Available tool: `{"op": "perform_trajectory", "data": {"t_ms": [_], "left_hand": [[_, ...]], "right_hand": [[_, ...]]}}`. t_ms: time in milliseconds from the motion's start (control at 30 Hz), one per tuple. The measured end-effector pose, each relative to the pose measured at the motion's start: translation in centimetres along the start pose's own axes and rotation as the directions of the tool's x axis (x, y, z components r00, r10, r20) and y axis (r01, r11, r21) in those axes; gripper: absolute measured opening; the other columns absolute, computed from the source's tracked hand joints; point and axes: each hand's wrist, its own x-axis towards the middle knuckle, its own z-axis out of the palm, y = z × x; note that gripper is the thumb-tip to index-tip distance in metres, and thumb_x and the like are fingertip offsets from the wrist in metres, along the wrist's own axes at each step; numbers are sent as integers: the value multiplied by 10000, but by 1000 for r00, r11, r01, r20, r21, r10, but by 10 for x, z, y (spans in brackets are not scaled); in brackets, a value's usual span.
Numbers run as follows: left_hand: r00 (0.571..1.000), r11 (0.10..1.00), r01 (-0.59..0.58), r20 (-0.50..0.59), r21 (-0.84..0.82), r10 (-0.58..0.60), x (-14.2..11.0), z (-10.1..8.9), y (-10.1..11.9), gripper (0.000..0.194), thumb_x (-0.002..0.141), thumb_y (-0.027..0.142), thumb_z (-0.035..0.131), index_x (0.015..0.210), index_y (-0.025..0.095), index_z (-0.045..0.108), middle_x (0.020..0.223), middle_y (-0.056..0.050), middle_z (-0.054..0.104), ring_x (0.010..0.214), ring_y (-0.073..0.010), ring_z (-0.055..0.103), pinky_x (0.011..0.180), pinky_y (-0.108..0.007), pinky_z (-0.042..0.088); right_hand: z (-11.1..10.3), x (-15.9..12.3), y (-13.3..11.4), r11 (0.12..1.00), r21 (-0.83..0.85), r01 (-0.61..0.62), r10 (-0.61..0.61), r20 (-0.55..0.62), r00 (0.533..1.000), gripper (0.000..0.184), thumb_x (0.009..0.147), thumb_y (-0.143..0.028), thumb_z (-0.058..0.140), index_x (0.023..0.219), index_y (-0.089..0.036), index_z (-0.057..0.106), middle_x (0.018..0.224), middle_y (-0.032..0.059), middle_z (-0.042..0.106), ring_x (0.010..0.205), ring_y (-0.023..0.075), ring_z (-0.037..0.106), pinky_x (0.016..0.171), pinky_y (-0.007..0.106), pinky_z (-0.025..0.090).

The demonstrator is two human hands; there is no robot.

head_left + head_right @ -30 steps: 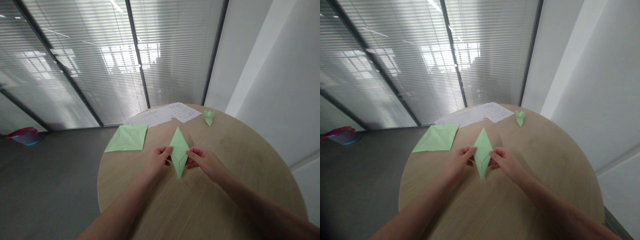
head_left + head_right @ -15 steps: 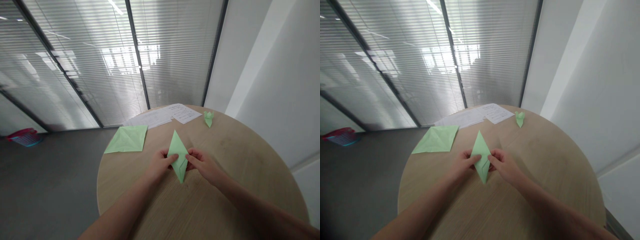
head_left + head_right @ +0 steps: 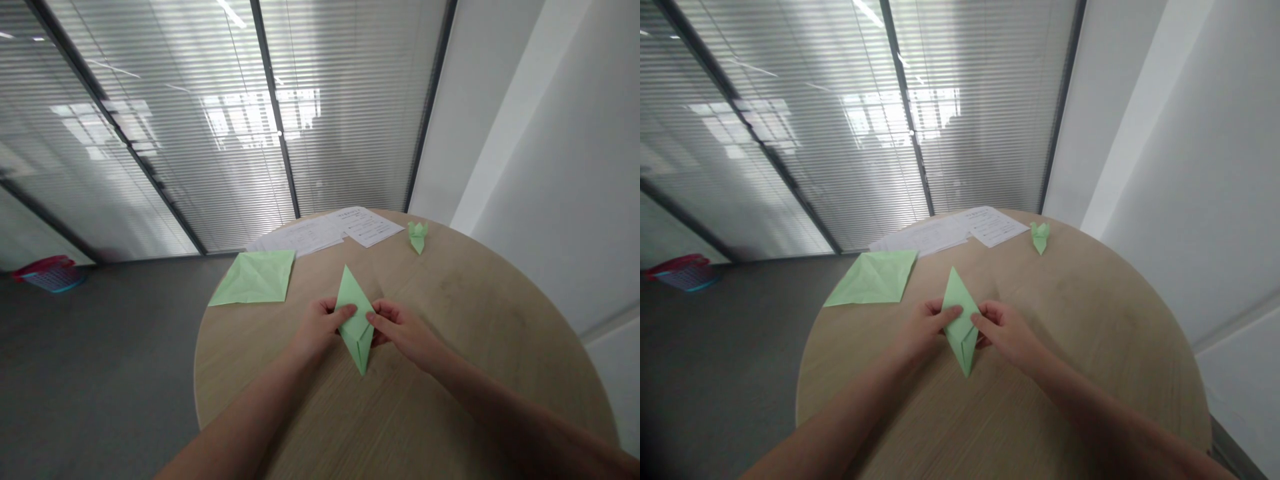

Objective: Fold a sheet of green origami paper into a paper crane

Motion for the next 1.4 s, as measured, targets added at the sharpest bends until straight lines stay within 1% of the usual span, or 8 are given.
{"op": "perform_trajectory", "data": {"t_ms": [200,400,500,600,700,833,1167,1400], "left_hand": [[1000,996,-14,-15,85,15,1,0,-1,375,728,481,756,752,107,732,659,-52,675,564,-146,572,556,-258,436],[993,999,-39,-109,34,42,2,-1,-1,423,745,535,737,787,114,723,656,-35,643,572,-133,556,562,-249,442],[987,998,-65,-150,-10,63,2,-1,1,454,745,546,736,908,122,735,702,-34,652,590,-127,556,566,-239,446],[996,998,-45,-82,-51,40,0,0,3,492,756,551,727,1035,146,715,809,-53,691,659,-153,614,612,-267,502],[1000,1000,15,5,-18,-15,-2,1,4,438,750,536,740,931,138,719,783,-57,695,651,-150,629,622,-270,516],[999,999,40,-17,8,-40,-2,0,3,389,748,522,739,745,137,682,689,-44,674,601,-130,614,597,-246,502],[992,1000,-11,-123,-12,9,1,0,2,298,770,423,703,858,138,708,718,-35,679,602,-143,631,559,-257,523],[987,999,-21,-159,48,28,0,-1,1,255,783,387,673,771,133,694,667,-31,661,574,-128,611,552,-241,513]], "right_hand": [[-3,0,0,1000,-21,-10,10,-26,1000,506,686,-624,753,743,-150,584,715,13,645,651,137,646,675,301,582],[-4,-1,-1,999,-33,-2,1,-38,999,512,671,-621,760,699,-154,553,684,9,632,625,139,635,655,309,576],[-3,-3,-2,999,-29,17,-18,-41,999,507,674,-617,762,687,-154,554,676,11,632,633,144,637,661,311,574],[-4,-3,-5,999,1,34,-33,-82,996,505,668,-620,768,718,-148,596,703,25,655,658,153,649,688,322,583],[-8,0,-7,998,30,60,-55,-156,986,517,659,-625,776,784,-142,643,755,45,688,686,165,668,718,339,595],[-11,4,-9,997,56,61,-49,-206,977,533,632,-615,798,833,-140,664,791,54,702,690,161,675,682,311,598],[-8,-2,-11,997,27,71,-64,-198,978,377,718,-509,716,770,-155,598,743,35,642,681,154,634,503,240,530],[-10,-1,-10,997,-52,60,-68,-180,981,298,738,-451,648,744,-161,579,711,35,638,677,156,640,473,220,513]]}}
